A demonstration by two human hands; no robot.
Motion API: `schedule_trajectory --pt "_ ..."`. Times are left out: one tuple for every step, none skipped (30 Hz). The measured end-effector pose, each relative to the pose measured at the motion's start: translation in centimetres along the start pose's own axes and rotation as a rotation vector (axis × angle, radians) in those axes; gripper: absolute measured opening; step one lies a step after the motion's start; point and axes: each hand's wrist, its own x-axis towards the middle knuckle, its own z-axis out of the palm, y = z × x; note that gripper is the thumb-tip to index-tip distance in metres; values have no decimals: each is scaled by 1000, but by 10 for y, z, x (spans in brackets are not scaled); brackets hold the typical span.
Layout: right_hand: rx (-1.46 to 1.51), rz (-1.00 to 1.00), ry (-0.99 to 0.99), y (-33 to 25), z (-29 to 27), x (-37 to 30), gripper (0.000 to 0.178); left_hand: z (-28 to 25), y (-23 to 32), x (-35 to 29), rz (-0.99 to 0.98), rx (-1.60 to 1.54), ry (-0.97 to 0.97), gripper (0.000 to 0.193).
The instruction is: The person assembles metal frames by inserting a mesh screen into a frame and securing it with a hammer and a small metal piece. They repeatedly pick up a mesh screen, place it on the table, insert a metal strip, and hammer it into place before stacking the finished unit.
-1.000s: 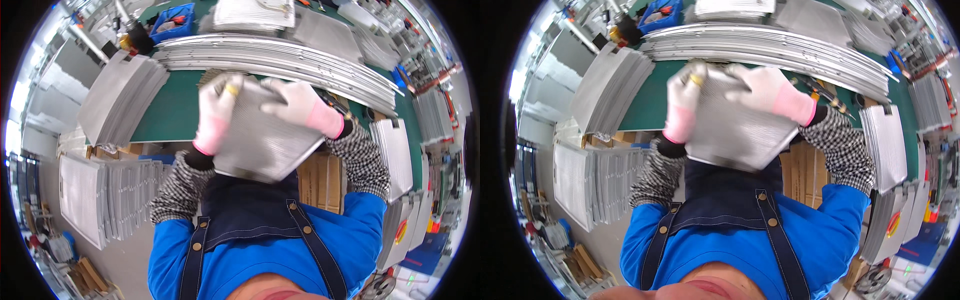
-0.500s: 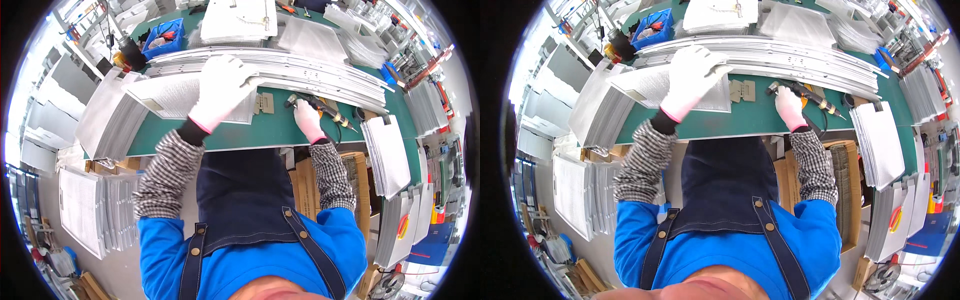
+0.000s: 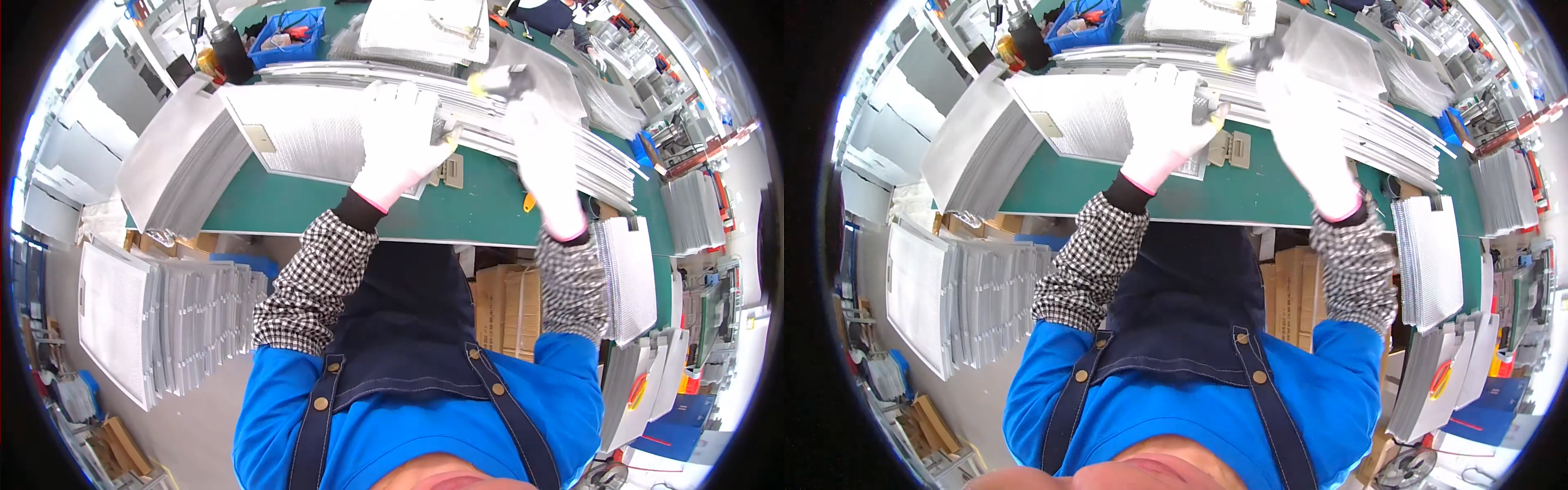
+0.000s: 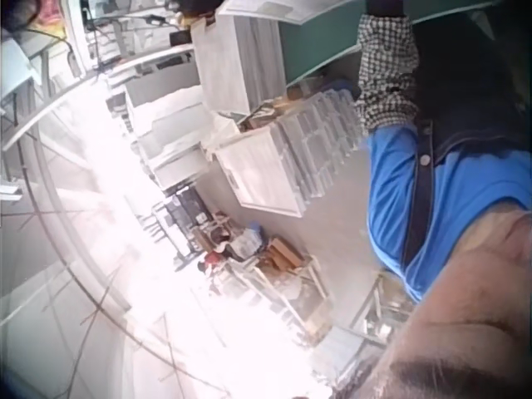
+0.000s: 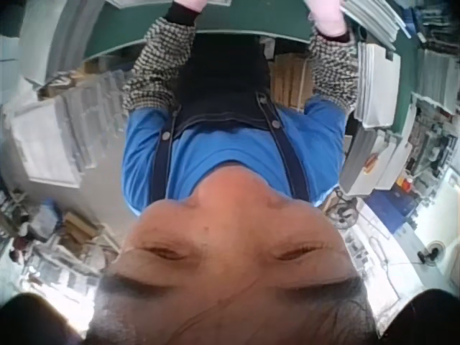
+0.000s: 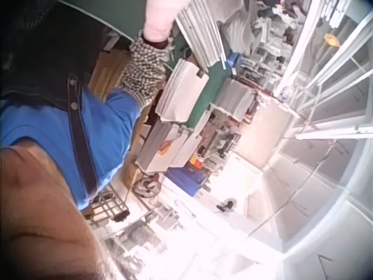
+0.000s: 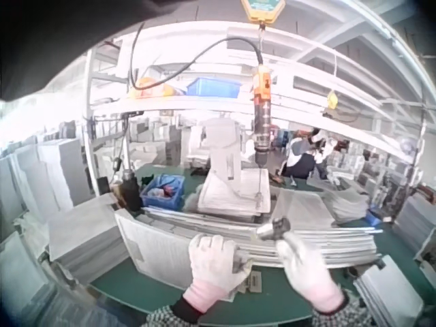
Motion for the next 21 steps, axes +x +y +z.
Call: schedule_trajectory --pt "100 84 -62 1 -17 16 39 1 -2 -1 17 -32 26 41" --pt "153 69 -148 7 -22 23 39 2 -1 -1 30 -39 22 41" --pt "213 57 -233 14 -26 30 40 2 -1 -1 40 -39 19 42" --pt "286 -32 -303 25 -23 27 39 0 -1 -1 56 -35 19 42" --pt "358 -120 -374 32 -23 24 39 -1 1 -2 47 -43 13 42" --pt "255 -203 -396 33 -27 31 38 -1 1 -1 41 -45 5 43" --pt "150 -284 -416 32 -34 42 37 -2 2 -1 38 -49 -3 43" --pt "246 -270 -405 32 -39 46 34 -3 4 -1 27 -48 -6 43" --pt "344 -264 -390 32 -43 52 32 -4 5 -1 21 -41 -7 43" --pt "327 -165 -348 24 -48 60 33 -5 3 -1 12 -33 -13 43" --pt "310 -65 -305 10 -56 72 33 -5 1 -2 4 -17 -5 43" --pt "312 3 -234 6 -52 66 33 -4 0 -4 0 -8 3 42" --pt "319 68 -161 1 -48 61 33 -4 0 -5 -5 3 11 42" --pt "333 126 -92 -3 -42 58 34 -5 -1 -7 -22 17 6 41" --pt "121 -72 -89 14 -20 26 34 -3 5 -5 -20 -7 1 41" --pt "-80 -275 -90 27 4 -4 34 -2 8 -3 -21 -18 -6 40" --pt "127 -20 -118 30 29 -28 33 -2 8 -4 -24 5 9 39" --pt "217 206 -254 26 34 -39 33 -2 9 -5 -27 10 21 38" --pt "285 434 -366 21 41 -48 32 -3 9 -7 -35 26 39 37" --pt "242 625 -582 20 41 -54 33 -4 10 -9 -31 27 60 37" --pt "120 684 -613 37 60 -89 33 -2 14 -9 -23 6 84 37"
